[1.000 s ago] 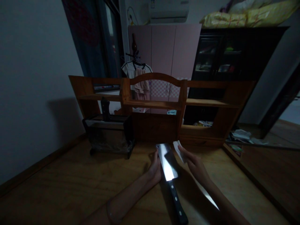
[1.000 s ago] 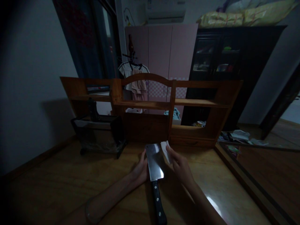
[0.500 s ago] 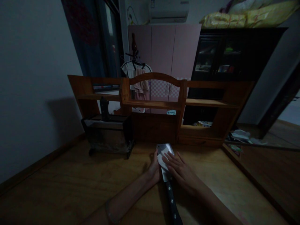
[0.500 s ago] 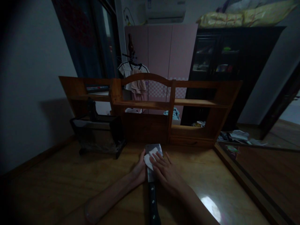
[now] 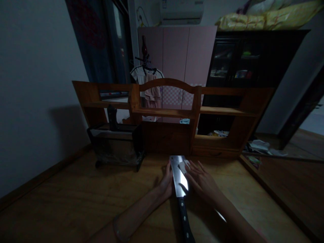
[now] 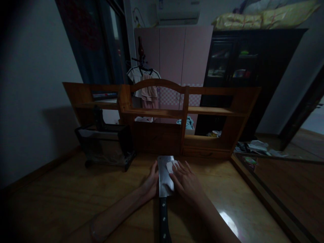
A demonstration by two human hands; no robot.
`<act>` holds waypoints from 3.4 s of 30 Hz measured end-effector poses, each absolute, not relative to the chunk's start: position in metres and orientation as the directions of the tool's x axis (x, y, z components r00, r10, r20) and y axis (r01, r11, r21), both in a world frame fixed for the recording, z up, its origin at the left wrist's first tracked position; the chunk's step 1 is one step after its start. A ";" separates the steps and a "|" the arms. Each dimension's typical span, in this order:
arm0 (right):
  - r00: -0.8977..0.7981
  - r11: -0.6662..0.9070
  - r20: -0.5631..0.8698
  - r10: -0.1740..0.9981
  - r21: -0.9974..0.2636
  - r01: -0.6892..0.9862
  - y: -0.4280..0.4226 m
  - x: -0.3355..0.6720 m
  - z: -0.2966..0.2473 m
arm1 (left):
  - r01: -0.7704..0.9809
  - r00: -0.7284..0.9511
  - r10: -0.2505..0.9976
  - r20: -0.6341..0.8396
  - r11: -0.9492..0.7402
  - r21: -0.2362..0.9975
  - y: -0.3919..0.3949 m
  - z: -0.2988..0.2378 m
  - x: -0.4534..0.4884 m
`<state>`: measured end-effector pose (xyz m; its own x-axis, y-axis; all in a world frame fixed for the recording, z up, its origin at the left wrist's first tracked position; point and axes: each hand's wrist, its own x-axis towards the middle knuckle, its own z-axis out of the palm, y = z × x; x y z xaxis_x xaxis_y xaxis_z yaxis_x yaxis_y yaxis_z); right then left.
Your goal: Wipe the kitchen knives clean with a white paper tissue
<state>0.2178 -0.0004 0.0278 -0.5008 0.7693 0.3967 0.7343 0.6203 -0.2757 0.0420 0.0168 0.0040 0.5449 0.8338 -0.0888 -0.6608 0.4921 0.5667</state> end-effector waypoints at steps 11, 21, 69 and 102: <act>-0.543 0.625 0.312 0.779 -0.438 0.646 -0.013 0.211 0.034 | -0.641 0.549 0.828 -0.116 0.506 0.576 0.016 0.006 0.043; -0.597 0.617 0.281 0.751 -0.619 0.485 -0.029 0.199 0.051 | -0.641 0.554 0.820 -0.143 0.529 0.555 0.025 -0.014 0.041; -0.494 0.599 0.352 0.795 -0.330 0.730 -0.004 0.215 0.024 | -0.545 0.577 0.804 -0.141 0.508 0.667 0.019 -0.003 0.041; -0.524 0.597 0.289 0.801 -0.441 0.670 -0.015 0.209 0.036 | -0.625 0.503 0.832 -0.236 0.538 0.565 0.032 -0.013 0.049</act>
<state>0.2094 -0.0151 0.0357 -0.5240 0.8013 0.2886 0.6700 0.5970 -0.4412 0.0489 0.0321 -0.0125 0.5028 0.8316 -0.2359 -0.6251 0.5383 0.5652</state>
